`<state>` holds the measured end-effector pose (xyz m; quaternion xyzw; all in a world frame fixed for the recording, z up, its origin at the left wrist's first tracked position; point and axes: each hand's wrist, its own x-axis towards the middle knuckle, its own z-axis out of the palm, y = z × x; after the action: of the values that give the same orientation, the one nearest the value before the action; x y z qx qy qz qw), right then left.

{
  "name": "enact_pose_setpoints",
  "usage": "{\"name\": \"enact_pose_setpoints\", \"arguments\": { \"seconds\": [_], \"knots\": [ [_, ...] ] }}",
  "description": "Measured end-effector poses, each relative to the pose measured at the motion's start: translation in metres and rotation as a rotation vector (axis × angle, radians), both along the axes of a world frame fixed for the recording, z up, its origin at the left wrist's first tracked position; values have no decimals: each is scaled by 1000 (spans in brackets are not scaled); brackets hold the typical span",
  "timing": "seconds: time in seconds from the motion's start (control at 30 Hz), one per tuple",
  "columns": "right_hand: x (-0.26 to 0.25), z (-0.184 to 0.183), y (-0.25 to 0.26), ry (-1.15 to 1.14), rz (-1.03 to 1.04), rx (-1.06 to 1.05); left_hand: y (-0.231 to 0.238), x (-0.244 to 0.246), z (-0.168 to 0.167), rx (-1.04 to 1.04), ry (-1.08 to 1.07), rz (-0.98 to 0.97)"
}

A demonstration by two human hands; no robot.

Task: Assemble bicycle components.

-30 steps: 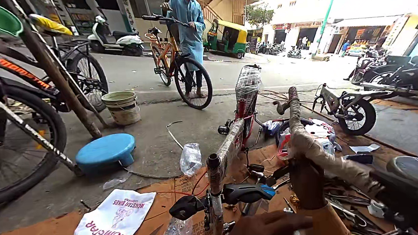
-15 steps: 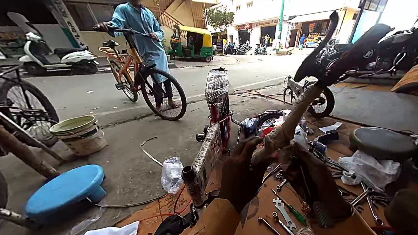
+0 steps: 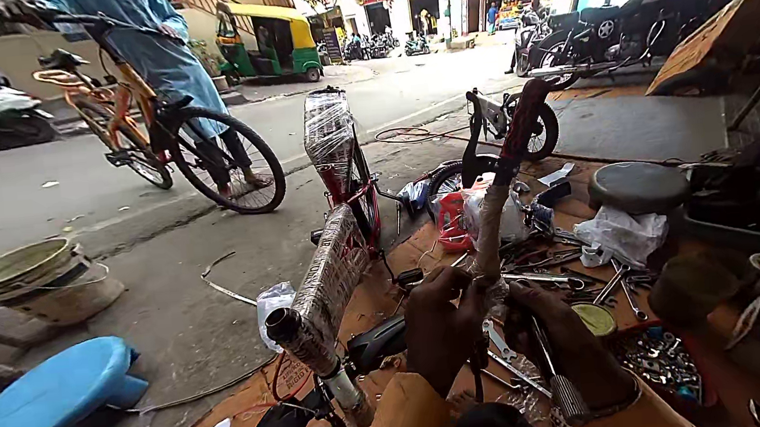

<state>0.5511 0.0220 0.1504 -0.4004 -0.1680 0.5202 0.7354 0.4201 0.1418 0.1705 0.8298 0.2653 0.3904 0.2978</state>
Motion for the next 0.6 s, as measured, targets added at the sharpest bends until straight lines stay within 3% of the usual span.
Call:
{"name": "enact_pose_setpoints", "arguments": {
  "seconds": [0.23, 0.33, 0.47, 0.6],
  "knots": [
    [25, -28, -2, -178, 302, 39, 20, -13, -37, 10, 39, 11],
    [40, -50, 6, -200, 361, 50, 25, -16, -58, -90, -13, -146],
    [55, -88, 16, -248, 461, -23, 13, -19, -86, -348, 118, -358],
    [60, -121, 27, -330, 607, -69, 15, -13, -122, -420, 168, -266]
  ]
}}
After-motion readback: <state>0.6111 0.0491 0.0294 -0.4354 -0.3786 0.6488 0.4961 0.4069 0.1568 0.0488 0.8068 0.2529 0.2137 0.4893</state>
